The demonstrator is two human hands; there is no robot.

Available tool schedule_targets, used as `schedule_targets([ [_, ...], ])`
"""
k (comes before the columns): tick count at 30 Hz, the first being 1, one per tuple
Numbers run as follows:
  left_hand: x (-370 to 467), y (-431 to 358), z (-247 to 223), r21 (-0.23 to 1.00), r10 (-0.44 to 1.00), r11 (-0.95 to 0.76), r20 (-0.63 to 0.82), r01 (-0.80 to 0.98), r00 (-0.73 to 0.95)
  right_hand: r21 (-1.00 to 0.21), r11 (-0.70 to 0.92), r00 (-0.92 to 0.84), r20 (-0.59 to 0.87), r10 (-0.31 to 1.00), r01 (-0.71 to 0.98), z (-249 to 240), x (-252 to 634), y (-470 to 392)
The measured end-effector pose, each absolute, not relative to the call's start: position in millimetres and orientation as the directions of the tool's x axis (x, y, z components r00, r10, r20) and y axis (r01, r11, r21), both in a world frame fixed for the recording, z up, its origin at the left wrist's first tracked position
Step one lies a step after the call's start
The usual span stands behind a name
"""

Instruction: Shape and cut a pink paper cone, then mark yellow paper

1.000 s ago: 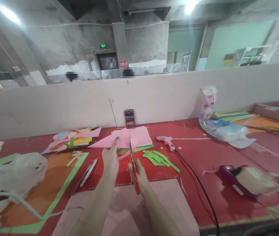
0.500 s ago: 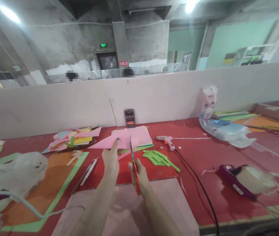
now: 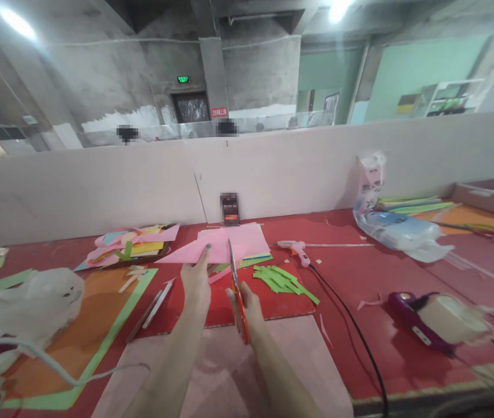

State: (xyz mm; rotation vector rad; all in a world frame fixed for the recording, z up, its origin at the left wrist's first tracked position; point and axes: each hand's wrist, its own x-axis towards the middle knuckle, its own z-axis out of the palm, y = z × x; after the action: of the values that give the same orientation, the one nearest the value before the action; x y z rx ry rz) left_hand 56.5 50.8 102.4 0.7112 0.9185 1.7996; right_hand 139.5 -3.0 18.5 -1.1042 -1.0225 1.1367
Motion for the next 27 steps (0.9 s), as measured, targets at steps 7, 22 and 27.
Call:
schedule_targets([
  [7,55.6,52.2,101.7,0.825,0.924,-0.254,0.052,-0.505,-0.379,-0.947,-0.039,0.068,-0.064,0.996,-0.32,9.8,135.8,0.1],
  [22,52.8,49.3,97.3,0.886,0.951,-0.174,0.038,-0.43,-0.306,-0.926,-0.022,0.069,-0.051,0.996,-0.377,17.6,137.0,-1.5],
  [27,50.1,50.6,96.6,0.878,0.953,-0.175,0.038,-0.445,-0.3,-0.924,-0.018,0.077,-0.051,0.996,-0.381,18.6,136.0,-3.4],
])
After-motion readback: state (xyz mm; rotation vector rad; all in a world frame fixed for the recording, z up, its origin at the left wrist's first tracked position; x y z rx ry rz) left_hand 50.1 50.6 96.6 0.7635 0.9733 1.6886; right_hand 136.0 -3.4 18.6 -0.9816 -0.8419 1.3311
